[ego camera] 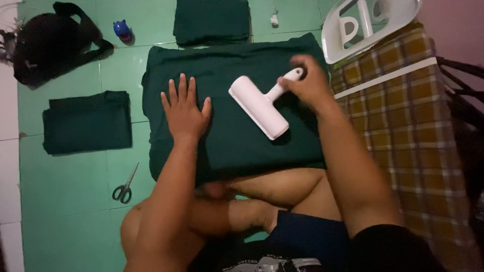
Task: The person sits on the floor and uses a lint roller to clean a dark green fabric laid out on their lap. They repeatedly roll the lint roller over the fabric surface, occasionally adjusting the fabric with their hands.
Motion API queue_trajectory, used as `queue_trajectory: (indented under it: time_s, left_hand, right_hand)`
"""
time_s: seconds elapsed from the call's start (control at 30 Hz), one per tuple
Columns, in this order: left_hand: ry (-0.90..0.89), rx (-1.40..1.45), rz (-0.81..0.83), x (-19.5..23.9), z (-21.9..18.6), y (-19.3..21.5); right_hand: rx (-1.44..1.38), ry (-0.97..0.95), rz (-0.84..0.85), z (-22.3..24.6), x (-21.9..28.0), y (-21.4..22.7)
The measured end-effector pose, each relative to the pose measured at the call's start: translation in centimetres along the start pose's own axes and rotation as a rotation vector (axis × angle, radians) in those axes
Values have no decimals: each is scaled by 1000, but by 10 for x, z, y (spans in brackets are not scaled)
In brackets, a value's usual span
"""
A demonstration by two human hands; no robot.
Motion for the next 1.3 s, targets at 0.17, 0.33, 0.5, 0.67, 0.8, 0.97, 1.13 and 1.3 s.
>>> queue_trajectory:
  time_s: [0.17,0.33,0.5,0.67,0.8,0.97,1.13,1.3]
  left_hand:
    - [64,53,209,-5,-1,-1]
    - [62,56,194,-4,-1,-3]
    - [52,11,210,-6,-2,-5]
    - [51,60,204,-6,-3,-3]
    - [37,78,177,-5,-3,-2]
    - [72,73,233,-4,-2,-6]
    - [58,70,196,-6,-1,-5]
    - [67,55,229,-6,-1,-6]
  right_hand:
    - [389,294,-70,36,-66,-10]
    - [365,372,86,33,-116,-42]
    - [463,164,211,41,-111,-51]
    - [420,238,155,9,-144,-67]
    - [456,346,80,-24,-172,-76]
    - [356,245,70,-39,-179,-65]
    - [300,249,91,-14,-157,-62]
    - [396,249,79,4,-135,-69]
Point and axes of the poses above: each hand's wrist, its own x-axis away from the middle knuckle, its own y-axis out of the back of the hand, z = x × y, the point moved 9 cm from there along -x, towards the middle knuckle, and after that the axes turned 9 degrees about -y, right-handed, at the moved point
